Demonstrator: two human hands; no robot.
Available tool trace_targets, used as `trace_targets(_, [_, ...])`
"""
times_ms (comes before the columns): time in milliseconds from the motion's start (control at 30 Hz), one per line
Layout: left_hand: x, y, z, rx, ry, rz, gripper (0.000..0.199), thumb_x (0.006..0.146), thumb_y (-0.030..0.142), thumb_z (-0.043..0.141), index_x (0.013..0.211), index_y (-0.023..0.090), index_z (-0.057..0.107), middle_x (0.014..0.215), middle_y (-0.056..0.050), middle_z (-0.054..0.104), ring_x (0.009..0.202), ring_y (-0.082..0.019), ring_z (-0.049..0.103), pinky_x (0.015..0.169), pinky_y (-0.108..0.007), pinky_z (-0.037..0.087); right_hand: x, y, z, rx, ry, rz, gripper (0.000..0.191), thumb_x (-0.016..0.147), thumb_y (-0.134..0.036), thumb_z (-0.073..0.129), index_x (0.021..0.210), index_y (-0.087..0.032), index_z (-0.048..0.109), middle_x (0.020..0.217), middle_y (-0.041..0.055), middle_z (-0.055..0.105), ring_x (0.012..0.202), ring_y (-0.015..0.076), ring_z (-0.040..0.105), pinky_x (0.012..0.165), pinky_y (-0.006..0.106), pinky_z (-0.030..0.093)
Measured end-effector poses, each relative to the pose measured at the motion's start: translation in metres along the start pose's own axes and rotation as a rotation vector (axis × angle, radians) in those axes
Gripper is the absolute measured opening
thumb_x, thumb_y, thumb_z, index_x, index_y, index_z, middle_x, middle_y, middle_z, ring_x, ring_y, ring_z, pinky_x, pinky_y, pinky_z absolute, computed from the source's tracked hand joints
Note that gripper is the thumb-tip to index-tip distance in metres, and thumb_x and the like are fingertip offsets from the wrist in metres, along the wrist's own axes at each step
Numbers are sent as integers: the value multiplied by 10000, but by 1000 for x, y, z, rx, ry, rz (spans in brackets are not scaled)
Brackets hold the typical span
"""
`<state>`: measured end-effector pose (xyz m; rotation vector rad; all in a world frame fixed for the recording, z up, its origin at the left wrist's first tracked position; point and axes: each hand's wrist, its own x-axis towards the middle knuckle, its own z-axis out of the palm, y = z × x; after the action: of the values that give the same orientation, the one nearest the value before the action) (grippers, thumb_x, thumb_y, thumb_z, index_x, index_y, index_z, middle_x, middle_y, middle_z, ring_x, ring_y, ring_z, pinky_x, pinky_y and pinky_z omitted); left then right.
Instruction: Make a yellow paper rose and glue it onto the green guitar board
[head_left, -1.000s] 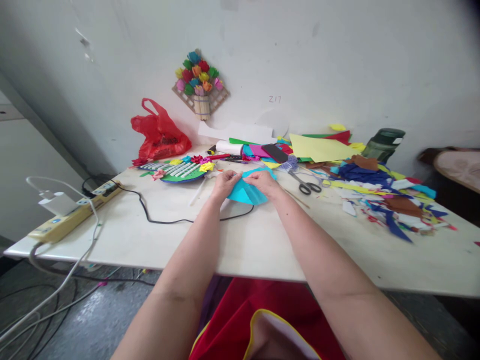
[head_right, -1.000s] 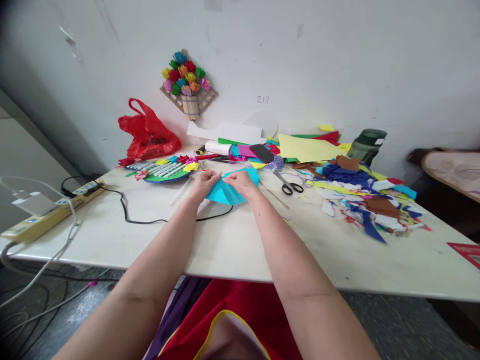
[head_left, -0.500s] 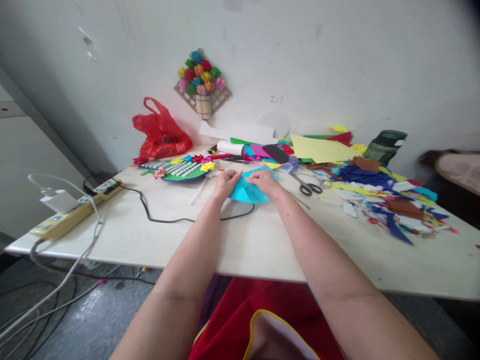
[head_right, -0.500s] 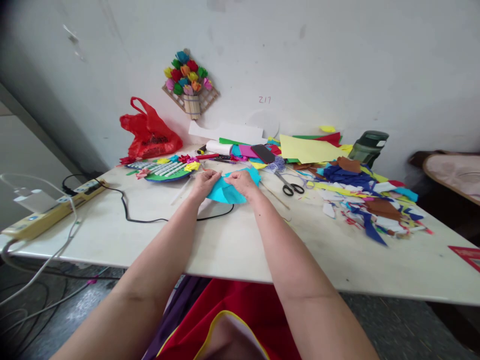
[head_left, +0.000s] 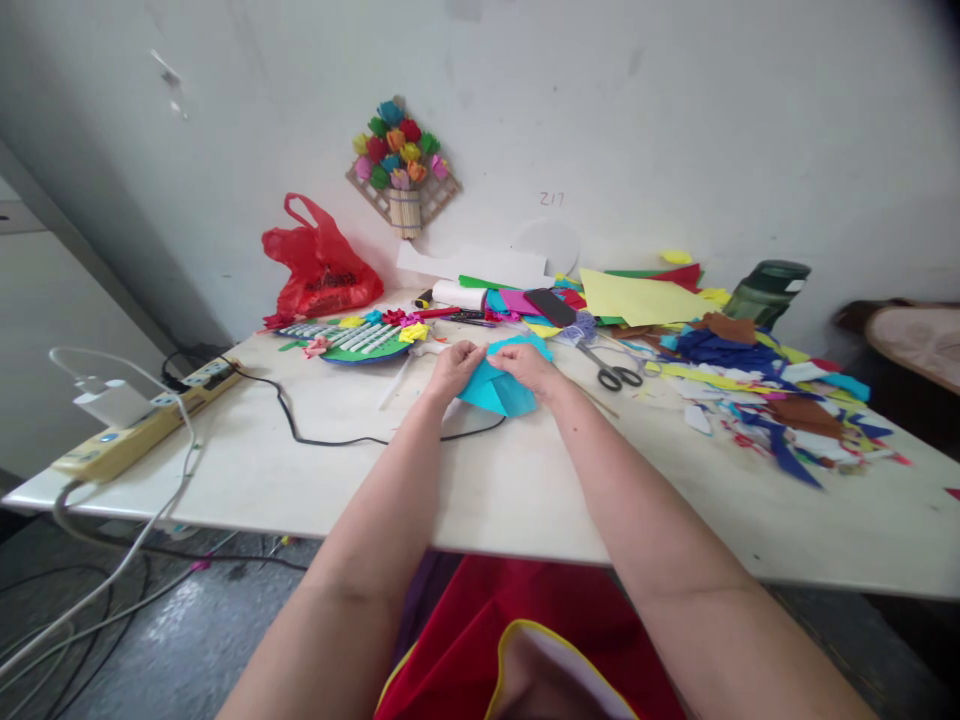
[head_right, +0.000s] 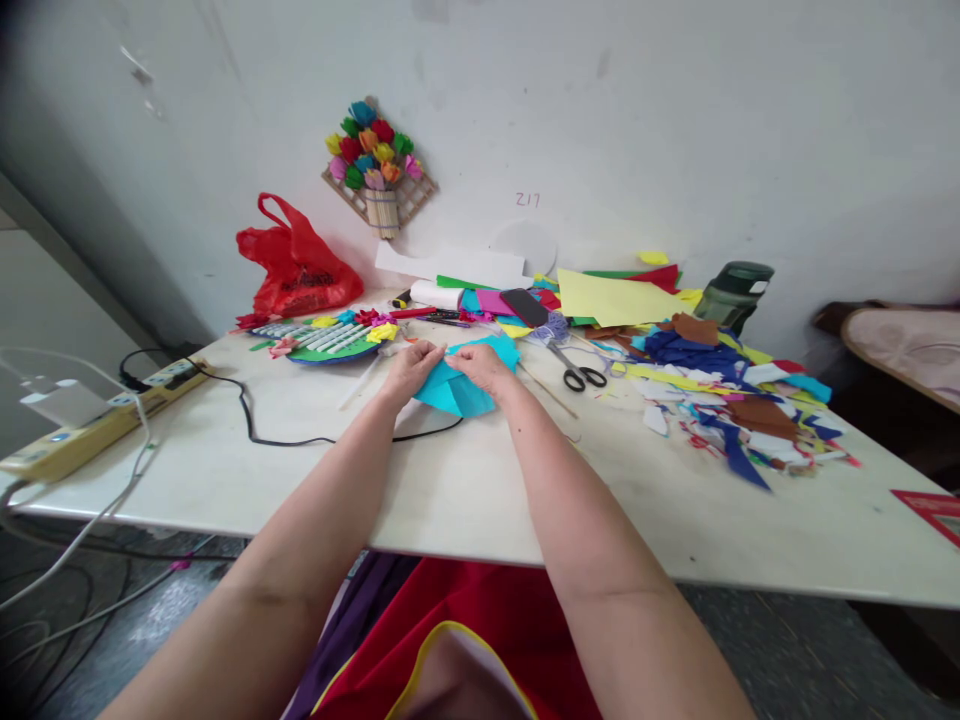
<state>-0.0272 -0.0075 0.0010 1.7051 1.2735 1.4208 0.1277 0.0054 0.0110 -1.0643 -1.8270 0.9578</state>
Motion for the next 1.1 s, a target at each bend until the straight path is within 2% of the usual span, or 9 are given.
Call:
trace_targets(267, [1,0,1,98,-1,17,335,708,411,647,547,180,466,516,41,405,553,-104,358,532,-245,271,0,-3,1,-36,37,11,244,620,-344,586,487,-164,489,485,-60,353,529,76,293,529,249,218])
trace_targets(433, [5,-8,-1,68,76,18,353,725,443,614,548,184,451,520,41,374,547,-101,330,508,-239,250,-1,-1,1,-32,56,7,330,650,-411,579,479,-187,405,483,-68,275,514,74,251,516,254,202])
trace_targets(533, [7,-10,-2,12,112,-2,354,729,466,593,568,180,462,535,41,365,539,-93,315,500,-235,242,2,5,0,-20,97,-1,337,645,-441,585,490,-187,427,495,-63,309,517,78,269,513,256,211])
trace_targets(700, [4,-9,-4,-54,26,-17,388,693,526,607,579,171,500,530,42,349,519,-84,301,478,-232,219,8,13,-1,-33,101,-20,326,615,-444,623,496,-178,479,489,-58,348,527,85,311,519,254,233])
trace_targets(867, [4,-12,-4,-91,0,-29,394,655,531,638,577,169,502,523,48,359,503,-75,297,461,-224,211,5,10,-1,-3,73,-19,391,633,-475,642,485,-184,427,475,-67,302,501,71,270,494,251,208])
trace_targets(967, [8,-15,-3,-165,113,-63,398,649,535,638,583,175,482,521,53,343,500,-74,295,461,-226,218,3,7,0,152,100,39,417,654,-538,639,537,-189,442,486,-63,360,484,73,321,475,239,260])
trace_targets(1100, [13,-19,-3,-224,393,-83,425,677,558,607,571,189,426,521,59,293,503,-73,279,472,-229,236,2,3,-2,449,93,226,455,693,-647,581,722,-196,534,580,7,576,518,135,527,443,251,372])
